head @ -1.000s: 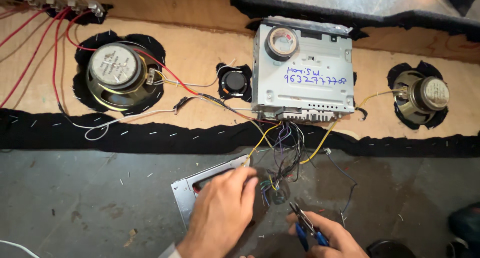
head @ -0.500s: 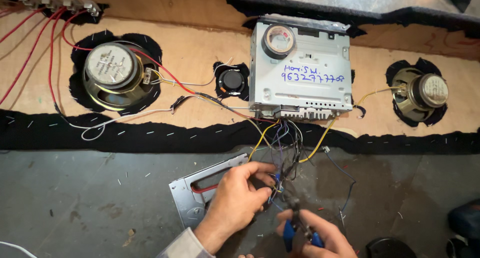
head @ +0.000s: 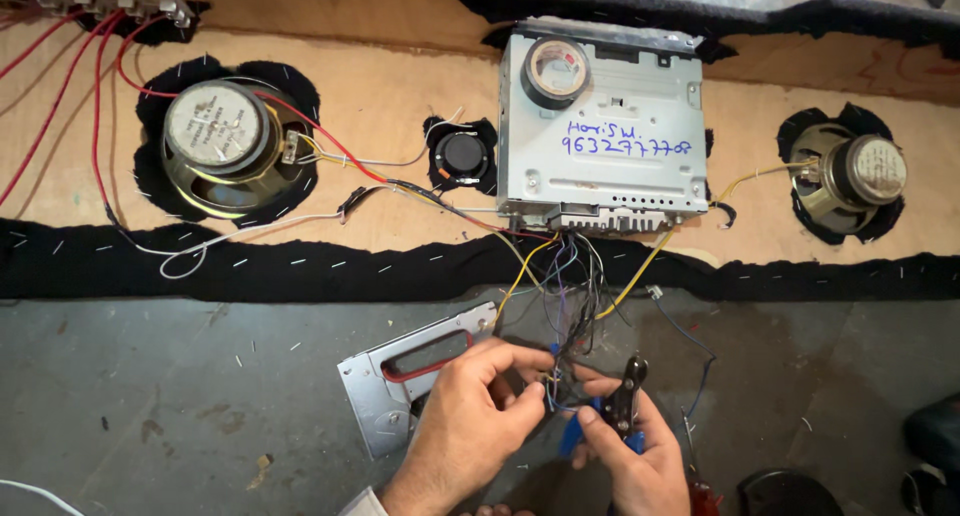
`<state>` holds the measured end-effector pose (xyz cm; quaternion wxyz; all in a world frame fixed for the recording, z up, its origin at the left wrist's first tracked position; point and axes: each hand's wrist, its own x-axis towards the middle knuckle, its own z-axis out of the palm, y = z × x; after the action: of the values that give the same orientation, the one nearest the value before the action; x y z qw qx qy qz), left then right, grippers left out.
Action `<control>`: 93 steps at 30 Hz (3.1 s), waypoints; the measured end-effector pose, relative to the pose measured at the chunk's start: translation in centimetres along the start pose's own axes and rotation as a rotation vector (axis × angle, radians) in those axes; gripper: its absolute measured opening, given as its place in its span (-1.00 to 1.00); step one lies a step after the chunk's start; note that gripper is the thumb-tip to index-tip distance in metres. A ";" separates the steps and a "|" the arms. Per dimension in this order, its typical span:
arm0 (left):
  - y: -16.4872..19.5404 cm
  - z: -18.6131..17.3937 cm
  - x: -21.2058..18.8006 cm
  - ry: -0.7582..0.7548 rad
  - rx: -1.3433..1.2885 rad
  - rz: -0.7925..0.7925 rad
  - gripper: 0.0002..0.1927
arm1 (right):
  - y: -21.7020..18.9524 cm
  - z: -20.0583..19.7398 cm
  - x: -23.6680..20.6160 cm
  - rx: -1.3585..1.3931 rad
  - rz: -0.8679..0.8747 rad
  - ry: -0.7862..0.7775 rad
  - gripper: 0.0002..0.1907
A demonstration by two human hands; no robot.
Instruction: The person is wiring an electronic device, likely a car stereo, to two speakers. They use pliers to strip wire ends and connect them to the stereo unit's terminals.
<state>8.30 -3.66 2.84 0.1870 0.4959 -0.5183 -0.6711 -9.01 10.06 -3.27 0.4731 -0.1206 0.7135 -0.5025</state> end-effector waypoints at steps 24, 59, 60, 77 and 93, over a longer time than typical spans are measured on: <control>-0.4 -0.9 -1.0 0.102 0.213 -0.185 -0.82 | -1.0 2.3 -1.7 -0.466 0.390 -0.365 -0.45; -0.8 -1.2 -2.7 0.159 0.318 0.095 -0.90 | -8.9 4.6 -1.1 -0.479 0.512 -0.618 -0.51; -0.8 -1.1 -2.8 0.175 0.335 0.127 -0.90 | -9.2 5.0 -1.2 -0.552 0.519 -0.590 -0.50; -0.1 -0.2 -2.7 0.218 0.184 -0.154 -0.87 | -9.7 5.3 -0.4 -0.624 0.261 -0.695 -0.52; -2.1 0.4 -2.6 0.172 -0.176 -0.312 -0.85 | -10.0 5.4 -0.2 -0.665 0.219 -0.744 -0.47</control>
<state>9.68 -0.61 2.17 0.1671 0.6073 -0.3566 -0.6900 -7.68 2.28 4.86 0.6810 -0.3598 0.6265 -0.1188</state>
